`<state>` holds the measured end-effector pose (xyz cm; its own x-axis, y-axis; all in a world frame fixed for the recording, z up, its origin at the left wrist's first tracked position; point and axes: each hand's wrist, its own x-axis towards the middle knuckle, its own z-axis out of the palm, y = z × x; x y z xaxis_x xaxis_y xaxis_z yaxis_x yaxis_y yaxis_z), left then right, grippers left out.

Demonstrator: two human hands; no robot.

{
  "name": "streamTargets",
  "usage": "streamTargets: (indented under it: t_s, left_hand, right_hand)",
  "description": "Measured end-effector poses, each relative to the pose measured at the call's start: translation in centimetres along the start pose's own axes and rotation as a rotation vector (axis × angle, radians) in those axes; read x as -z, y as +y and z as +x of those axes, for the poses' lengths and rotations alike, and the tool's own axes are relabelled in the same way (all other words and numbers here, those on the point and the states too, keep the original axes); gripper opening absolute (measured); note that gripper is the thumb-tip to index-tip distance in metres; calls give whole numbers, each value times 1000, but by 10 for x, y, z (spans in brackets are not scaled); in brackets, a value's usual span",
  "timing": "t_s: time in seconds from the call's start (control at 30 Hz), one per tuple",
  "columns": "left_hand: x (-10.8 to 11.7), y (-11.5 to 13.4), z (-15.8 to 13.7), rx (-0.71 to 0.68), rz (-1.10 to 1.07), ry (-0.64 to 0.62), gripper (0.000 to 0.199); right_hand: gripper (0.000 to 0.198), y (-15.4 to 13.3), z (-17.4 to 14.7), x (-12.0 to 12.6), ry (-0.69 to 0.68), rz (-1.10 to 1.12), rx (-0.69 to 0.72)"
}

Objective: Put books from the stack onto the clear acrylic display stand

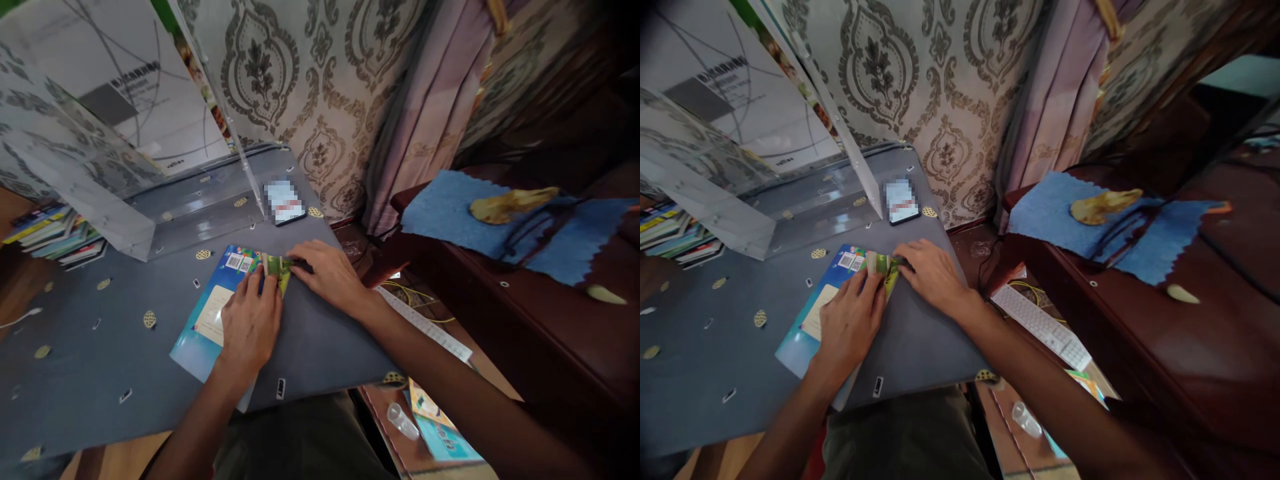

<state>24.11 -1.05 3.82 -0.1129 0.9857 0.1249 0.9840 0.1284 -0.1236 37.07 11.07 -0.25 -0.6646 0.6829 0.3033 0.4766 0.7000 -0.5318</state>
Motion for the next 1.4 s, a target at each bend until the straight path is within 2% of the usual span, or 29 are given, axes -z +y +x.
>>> streamTargets:
  t_s: [0.07,0.47,0.7,1.4]
  left_hand:
    - [-2,-1,0,-12,-3,29,26]
    - [-5,-1,0,-27,12,30,26]
    - [-4,-2,-2,-28,19,55,26]
    - [2,0,0,6,7,0,29]
  right_hand:
    - [9,0,0,0,-20,-18,27]
    - [19,0,0,3,-20,95,10]
    - [16,4,0,-1,4,108,39]
    - [18,-2,-1,2,-12,99,-10]
